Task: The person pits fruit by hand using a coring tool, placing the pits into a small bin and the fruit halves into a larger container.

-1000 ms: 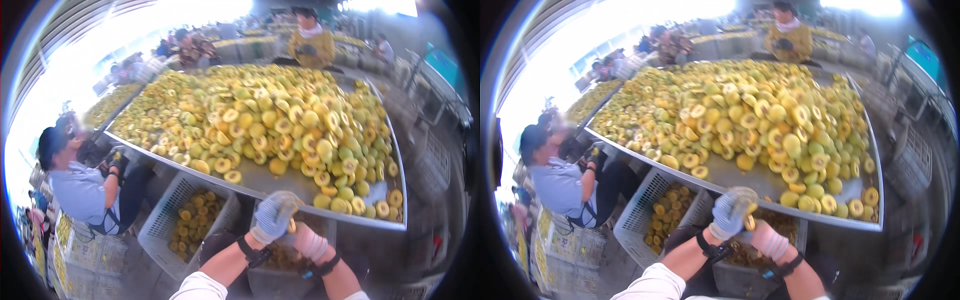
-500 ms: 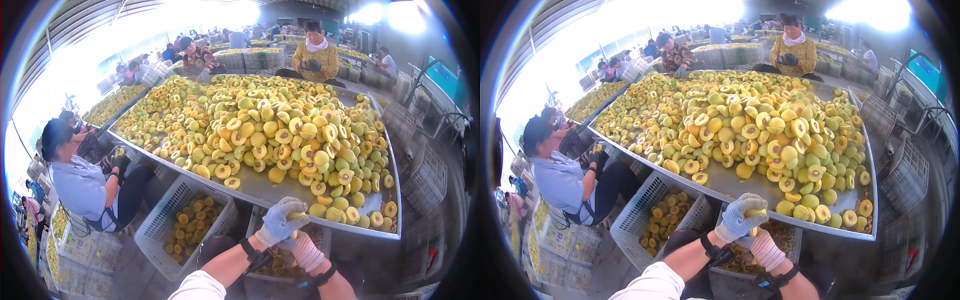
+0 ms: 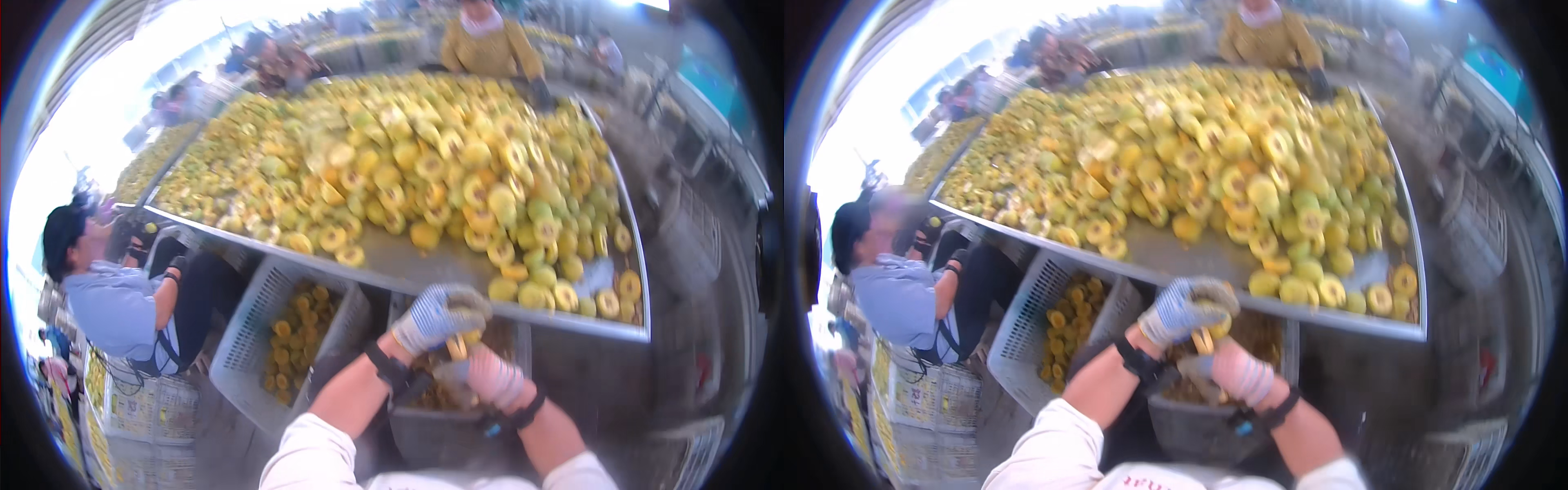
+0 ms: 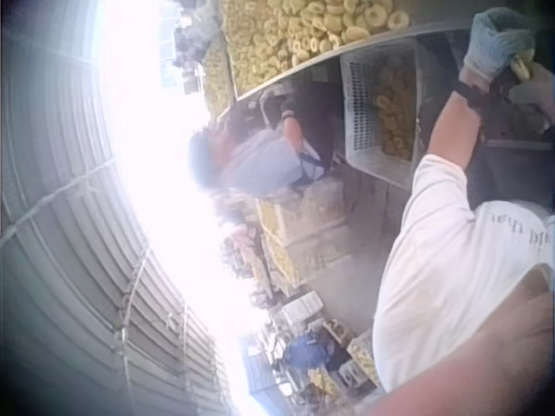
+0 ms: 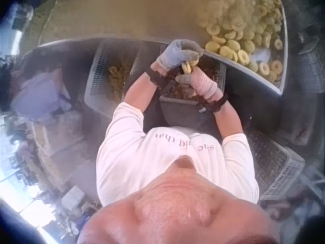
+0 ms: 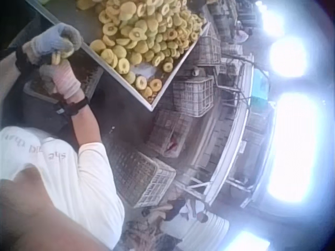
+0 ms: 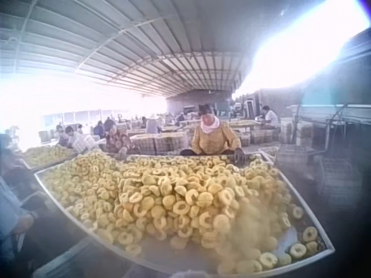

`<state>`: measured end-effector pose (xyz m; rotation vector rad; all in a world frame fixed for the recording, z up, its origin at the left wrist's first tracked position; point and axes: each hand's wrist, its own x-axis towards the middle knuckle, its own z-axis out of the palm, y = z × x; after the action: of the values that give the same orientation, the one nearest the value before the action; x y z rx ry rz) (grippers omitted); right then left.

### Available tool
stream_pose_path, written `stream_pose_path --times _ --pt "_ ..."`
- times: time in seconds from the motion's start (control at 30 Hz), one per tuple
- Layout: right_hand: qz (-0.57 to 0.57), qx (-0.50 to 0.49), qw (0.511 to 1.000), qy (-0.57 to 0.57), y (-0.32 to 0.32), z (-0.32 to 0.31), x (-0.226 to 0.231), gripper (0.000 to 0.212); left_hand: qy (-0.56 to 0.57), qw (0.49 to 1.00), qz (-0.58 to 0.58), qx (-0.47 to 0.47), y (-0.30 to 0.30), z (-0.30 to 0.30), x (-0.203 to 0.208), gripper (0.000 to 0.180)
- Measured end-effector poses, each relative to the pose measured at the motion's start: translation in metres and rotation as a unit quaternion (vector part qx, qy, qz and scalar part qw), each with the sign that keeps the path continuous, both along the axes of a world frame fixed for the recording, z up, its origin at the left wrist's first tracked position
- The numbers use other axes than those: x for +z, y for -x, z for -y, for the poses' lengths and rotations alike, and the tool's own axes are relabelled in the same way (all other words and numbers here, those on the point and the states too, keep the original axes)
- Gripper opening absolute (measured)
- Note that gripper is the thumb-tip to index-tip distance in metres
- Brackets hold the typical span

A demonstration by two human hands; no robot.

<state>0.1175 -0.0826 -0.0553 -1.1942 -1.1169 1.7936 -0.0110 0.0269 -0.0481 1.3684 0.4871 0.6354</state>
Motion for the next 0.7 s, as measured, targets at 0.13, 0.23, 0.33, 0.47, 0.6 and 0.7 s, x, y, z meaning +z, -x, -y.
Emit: stream_pose_path --times 0.13,0.23,0.33,0.47,0.6,0.7 --pt "0.106 0.021 0.993 -0.044 0.005 -0.015 0.010 0.028 0.065 0.997 0.037 0.006 0.007 -0.006 -0.004 0.018" --pt "0.205 0.080 0.975 -0.028 -0.003 -0.027 0.018 0.030 0.164 0.980 0.074 0.079 0.003 -0.003 -0.017 0.019" --pt "0.287 0.021 0.931 -0.227 -0.007 -0.022 -0.037 0.037 0.271 0.949 0.131 0.088 -0.001 -0.001 -0.026 0.028" --pt "0.362 0.046 0.908 -0.207 0.001 -0.017 -0.035 0.039 0.350 0.913 0.178 0.115 0.015 0.001 -0.036 0.046" --pt "0.389 0.042 0.888 -0.242 -0.002 -0.015 -0.037 0.034 0.336 0.913 0.178 0.149 0.022 0.005 -0.027 0.047" --pt "0.387 0.041 0.891 -0.233 -0.002 -0.011 -0.032 0.033 0.331 0.910 0.190 0.161 0.042 0.002 -0.027 0.042"
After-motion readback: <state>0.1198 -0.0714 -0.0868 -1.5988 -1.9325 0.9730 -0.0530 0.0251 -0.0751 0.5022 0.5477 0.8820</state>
